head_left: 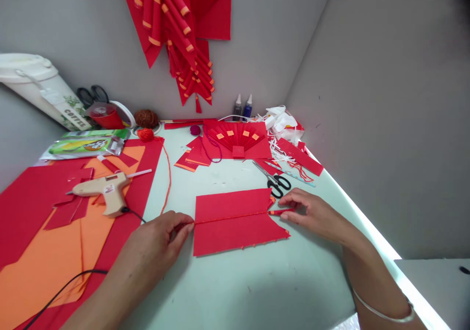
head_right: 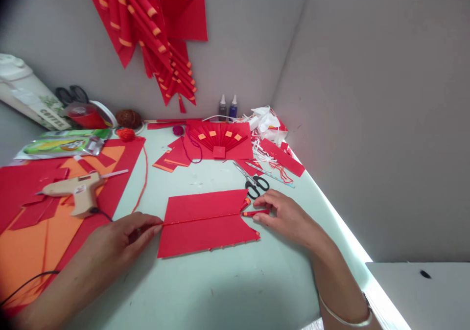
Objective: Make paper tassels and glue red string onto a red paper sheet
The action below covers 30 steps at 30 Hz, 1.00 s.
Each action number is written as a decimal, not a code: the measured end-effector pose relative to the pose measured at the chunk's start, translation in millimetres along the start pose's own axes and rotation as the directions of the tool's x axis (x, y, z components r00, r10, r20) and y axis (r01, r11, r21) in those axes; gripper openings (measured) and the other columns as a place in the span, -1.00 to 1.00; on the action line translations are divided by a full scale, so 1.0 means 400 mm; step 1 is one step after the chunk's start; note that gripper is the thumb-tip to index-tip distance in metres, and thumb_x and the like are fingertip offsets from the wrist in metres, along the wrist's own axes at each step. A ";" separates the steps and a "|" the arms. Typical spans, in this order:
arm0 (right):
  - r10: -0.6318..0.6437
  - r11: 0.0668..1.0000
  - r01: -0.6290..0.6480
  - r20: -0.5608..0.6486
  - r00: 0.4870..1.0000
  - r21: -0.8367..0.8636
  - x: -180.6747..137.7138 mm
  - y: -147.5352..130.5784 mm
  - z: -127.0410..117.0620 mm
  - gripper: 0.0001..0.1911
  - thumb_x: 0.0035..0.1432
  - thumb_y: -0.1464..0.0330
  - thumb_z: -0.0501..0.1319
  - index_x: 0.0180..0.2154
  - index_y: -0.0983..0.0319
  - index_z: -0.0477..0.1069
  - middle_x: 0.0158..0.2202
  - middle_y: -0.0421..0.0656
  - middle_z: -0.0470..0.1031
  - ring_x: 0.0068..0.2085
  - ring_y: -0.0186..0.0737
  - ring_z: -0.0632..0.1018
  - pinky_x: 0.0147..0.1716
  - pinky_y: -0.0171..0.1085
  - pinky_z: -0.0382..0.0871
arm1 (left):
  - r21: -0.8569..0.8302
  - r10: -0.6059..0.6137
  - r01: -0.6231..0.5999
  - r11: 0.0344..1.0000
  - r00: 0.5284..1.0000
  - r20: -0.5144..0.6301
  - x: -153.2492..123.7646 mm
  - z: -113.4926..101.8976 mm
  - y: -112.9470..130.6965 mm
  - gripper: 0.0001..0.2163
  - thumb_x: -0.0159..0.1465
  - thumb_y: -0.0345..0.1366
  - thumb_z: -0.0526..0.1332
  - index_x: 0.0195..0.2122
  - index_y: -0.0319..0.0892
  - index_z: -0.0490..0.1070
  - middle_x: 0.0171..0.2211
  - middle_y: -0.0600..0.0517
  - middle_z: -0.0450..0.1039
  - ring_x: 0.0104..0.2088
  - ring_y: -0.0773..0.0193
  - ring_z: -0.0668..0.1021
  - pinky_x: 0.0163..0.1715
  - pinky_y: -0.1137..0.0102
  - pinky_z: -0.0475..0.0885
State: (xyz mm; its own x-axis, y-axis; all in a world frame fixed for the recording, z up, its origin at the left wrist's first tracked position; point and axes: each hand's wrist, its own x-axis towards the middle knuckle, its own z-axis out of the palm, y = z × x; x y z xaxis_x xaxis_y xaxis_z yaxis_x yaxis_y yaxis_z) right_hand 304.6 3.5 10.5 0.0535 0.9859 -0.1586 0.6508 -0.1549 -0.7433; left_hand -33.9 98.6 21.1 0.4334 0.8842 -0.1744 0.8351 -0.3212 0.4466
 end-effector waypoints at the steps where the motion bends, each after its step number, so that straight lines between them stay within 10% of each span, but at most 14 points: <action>1: -0.006 1.000 0.006 -0.018 1.000 -0.014 0.001 0.001 -0.001 -0.83 0.14 0.24 0.26 -0.20 0.06 0.50 -0.15 -0.18 0.49 -0.18 -0.16 0.53 -0.22 -0.23 0.42 | 0.004 0.002 -0.002 1.000 1.000 0.001 0.000 0.000 0.000 -0.69 0.28 -0.06 0.03 -0.22 -0.07 0.51 -0.30 0.03 0.60 -0.34 0.14 0.58 -0.36 0.38 0.38; 11: 0.047 0.999 -0.047 0.028 0.998 -0.021 -0.017 -0.017 0.016 -0.85 0.17 0.21 0.22 -0.25 0.05 0.54 -0.31 -0.21 0.54 -0.37 -0.21 0.48 -0.40 -0.26 0.38 | 0.009 0.023 -0.023 1.000 1.000 0.012 -0.008 -0.012 0.020 -0.71 0.29 -0.15 0.03 -0.22 -0.10 0.52 -0.28 0.01 0.60 -0.32 0.15 0.58 -0.35 0.37 0.38; 30: -0.086 0.970 0.088 0.020 0.996 -0.225 -0.096 -0.025 0.113 -0.66 0.22 0.26 0.20 0.04 0.00 0.41 0.09 -0.11 0.42 0.12 0.01 0.40 0.03 -0.01 0.39 | 0.038 0.032 -0.033 0.999 0.999 0.033 -0.035 -0.013 0.032 -0.73 0.32 -0.20 0.01 -0.24 -0.09 0.51 -0.32 0.00 0.55 -0.35 0.17 0.56 -0.41 0.39 0.34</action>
State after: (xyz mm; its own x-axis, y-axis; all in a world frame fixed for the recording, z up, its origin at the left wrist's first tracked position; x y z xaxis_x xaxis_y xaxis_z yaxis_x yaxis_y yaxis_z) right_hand 261.7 -35.8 -5.4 -0.0179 0.9941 -0.1073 0.8066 -0.0490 -0.5891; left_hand -31.1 83.7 34.0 0.4707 0.8618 -0.1892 0.8326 -0.3629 0.4184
